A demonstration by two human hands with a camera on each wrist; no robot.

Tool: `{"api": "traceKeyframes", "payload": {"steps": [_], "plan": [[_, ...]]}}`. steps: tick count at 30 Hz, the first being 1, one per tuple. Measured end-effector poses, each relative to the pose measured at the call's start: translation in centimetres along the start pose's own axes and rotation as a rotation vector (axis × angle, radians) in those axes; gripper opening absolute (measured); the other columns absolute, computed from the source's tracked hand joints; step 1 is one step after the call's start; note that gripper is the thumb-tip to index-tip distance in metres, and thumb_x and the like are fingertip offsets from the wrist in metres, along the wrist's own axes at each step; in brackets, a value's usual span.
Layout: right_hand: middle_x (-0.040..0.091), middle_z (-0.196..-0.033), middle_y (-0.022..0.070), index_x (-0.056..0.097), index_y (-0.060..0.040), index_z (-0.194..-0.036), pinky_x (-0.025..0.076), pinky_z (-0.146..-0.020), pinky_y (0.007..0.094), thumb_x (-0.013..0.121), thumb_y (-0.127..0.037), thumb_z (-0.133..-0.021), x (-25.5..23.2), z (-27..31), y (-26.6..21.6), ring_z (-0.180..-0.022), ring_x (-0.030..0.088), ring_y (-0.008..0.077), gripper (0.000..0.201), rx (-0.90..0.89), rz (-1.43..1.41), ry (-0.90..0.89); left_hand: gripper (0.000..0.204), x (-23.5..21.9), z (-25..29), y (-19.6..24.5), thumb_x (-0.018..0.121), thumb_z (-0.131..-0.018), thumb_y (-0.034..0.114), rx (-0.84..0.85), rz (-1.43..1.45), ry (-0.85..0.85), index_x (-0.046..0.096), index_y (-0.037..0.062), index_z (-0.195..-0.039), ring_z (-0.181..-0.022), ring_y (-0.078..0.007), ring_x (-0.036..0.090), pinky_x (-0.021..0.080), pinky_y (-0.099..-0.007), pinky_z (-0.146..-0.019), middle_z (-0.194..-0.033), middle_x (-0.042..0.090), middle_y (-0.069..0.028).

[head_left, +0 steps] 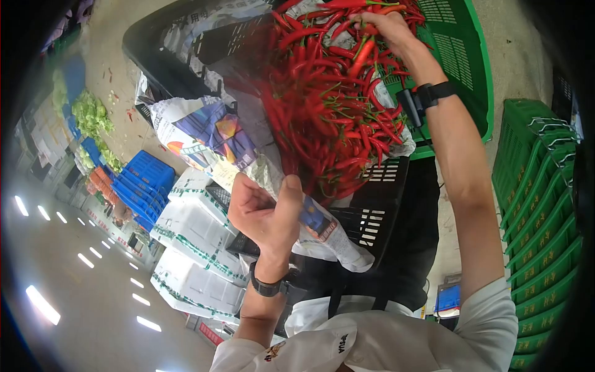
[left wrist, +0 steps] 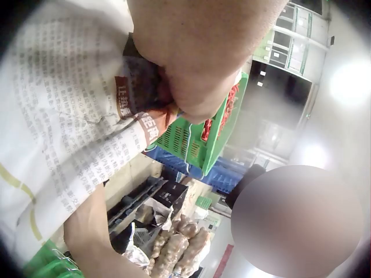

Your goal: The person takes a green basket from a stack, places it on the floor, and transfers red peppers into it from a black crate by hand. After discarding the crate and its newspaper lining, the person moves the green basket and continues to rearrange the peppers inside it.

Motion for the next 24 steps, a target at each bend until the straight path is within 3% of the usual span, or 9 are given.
{"api": "traceKeyframes", "payload": {"steps": [3, 6, 8, 9, 10, 13, 16, 18, 24], "plan": [[0.057, -0.110, 0.0235, 0.047, 0.0052, -0.123, 0.049, -0.082, 0.0442, 0.075, -0.014, -0.067, -0.2, 1.1, -3.1, -0.092, 0.058, 0.0401, 0.065, 0.104, 0.010, 0.072, 0.023, 0.0, 0.0, 0.0, 0.074, -0.078, 0.007, 0.005, 0.024, -0.016, 0.052, 0.0035, -0.082, -0.060, -0.0001, 0.048, 0.037, -0.0151, -0.056, -0.072, 0.058, 0.0019], [0.060, -0.104, 0.0198, 0.056, 0.0034, -0.110, 0.048, -0.081, 0.0419, 0.075, -0.015, -0.065, 0.7, 2.1, -4.8, -0.092, 0.059, 0.0367, 0.052, -0.306, 0.135, 0.469, 0.023, 0.4, -0.1, 0.3, 0.075, -0.078, 0.007, -0.014, 0.058, -0.005, 0.052, 0.0035, -0.082, -0.060, -0.0001, 0.049, 0.037, -0.0150, -0.056, -0.072, 0.058, 0.0017], [0.061, -0.113, 0.0175, 0.056, 0.0012, -0.117, 0.048, -0.086, 0.0400, 0.074, -0.019, -0.070, 4.7, 5.5, -9.3, -0.100, 0.059, 0.0327, 0.055, -0.586, 0.842, 0.538, 0.023, 0.4, 0.0, 0.2, 0.075, -0.078, 0.007, -0.018, 0.053, -0.002, 0.053, 0.0033, -0.082, -0.060, -0.0003, 0.049, 0.038, -0.0150, -0.056, -0.072, 0.058, 0.0014], [0.057, -0.125, 0.0176, 0.049, -0.0025, -0.131, 0.046, -0.094, 0.0378, 0.073, -0.022, -0.072, 7.2, 5.7, -9.3, -0.111, 0.057, 0.0315, 0.067, -0.618, 0.913, 0.400, 0.022, 0.4, 0.0, 0.2, 0.075, -0.078, 0.007, -0.022, 0.050, 0.000, 0.053, 0.0031, -0.083, -0.060, -0.0004, 0.049, 0.038, -0.0151, -0.056, -0.073, 0.059, 0.0011], [0.069, -0.094, 0.0082, 0.066, -0.0142, -0.112, 0.050, -0.080, 0.0404, 0.073, -0.034, -0.073, 10.0, 5.2, -7.1, -0.092, 0.065, 0.0226, 0.045, -0.729, 1.042, 0.227, 0.022, 0.4, 0.0, 0.3, 0.075, -0.078, 0.007, -0.021, 0.053, -0.004, 0.053, 0.0031, -0.083, -0.060, -0.0004, 0.049, 0.038, -0.0151, -0.056, -0.073, 0.059, 0.0011], [0.041, -0.141, 0.0146, 0.052, -0.0324, -0.131, 0.035, -0.095, 0.0624, 0.080, -0.047, -0.059, 18.9, 6.0, -3.3, -0.125, 0.042, 0.0346, 0.078, -0.803, 1.418, -0.051, 0.021, 0.6, 0.2, 0.4, 0.074, -0.079, 0.007, -0.013, 0.040, -0.016, 0.053, 0.0025, -0.084, -0.059, -0.0006, 0.049, 0.037, -0.0153, -0.055, -0.072, 0.059, 0.0008], [0.043, -0.139, 0.0131, 0.042, -0.0381, -0.138, 0.031, -0.093, 0.0693, 0.072, -0.043, -0.073, 21.4, 4.5, -1.6, -0.123, 0.043, 0.0353, 0.072, -0.655, 1.726, -0.084, 0.021, 1.1, 0.2, 0.7, 0.073, -0.078, 0.006, 0.036, 0.062, 0.009, 0.053, 0.0031, -0.083, -0.055, -0.0003, 0.047, 0.035, -0.0155, -0.052, -0.068, 0.058, 0.0010], [0.048, -0.134, 0.0111, 0.046, -0.0352, -0.136, 0.035, -0.091, 0.0664, 0.061, -0.034, -0.085, 21.4, 3.4, -1.4, -0.122, 0.045, 0.0316, 0.053, -0.409, 1.802, -0.226, 0.021, 1.1, 0.1, 0.4, 0.073, -0.078, 0.006, 0.040, 0.055, 0.018, 0.053, 0.0032, -0.083, -0.055, -0.0003, 0.047, 0.035, -0.0156, -0.052, -0.068, 0.058, 0.0012], [0.056, -0.120, 0.0112, 0.054, -0.0287, -0.128, 0.050, -0.079, 0.0533, 0.055, -0.025, -0.087, 17.6, 3.0, -2.3, -0.110, 0.057, 0.0286, 0.041, -0.446, 1.768, -0.273, 0.022, 1.1, 0.2, 0.4, 0.074, -0.079, 0.009, -0.014, 0.032, 0.071, 0.052, 0.0031, -0.082, -0.055, 0.0000, 0.045, 0.034, -0.0154, -0.052, -0.066, 0.056, 0.0027]]}}
Point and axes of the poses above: each hand's wrist, its own z-axis away from the middle knuckle, its own x-axis out of the palm, y = z × x, the point moved 4 cm from there along -z, towards the middle knuckle
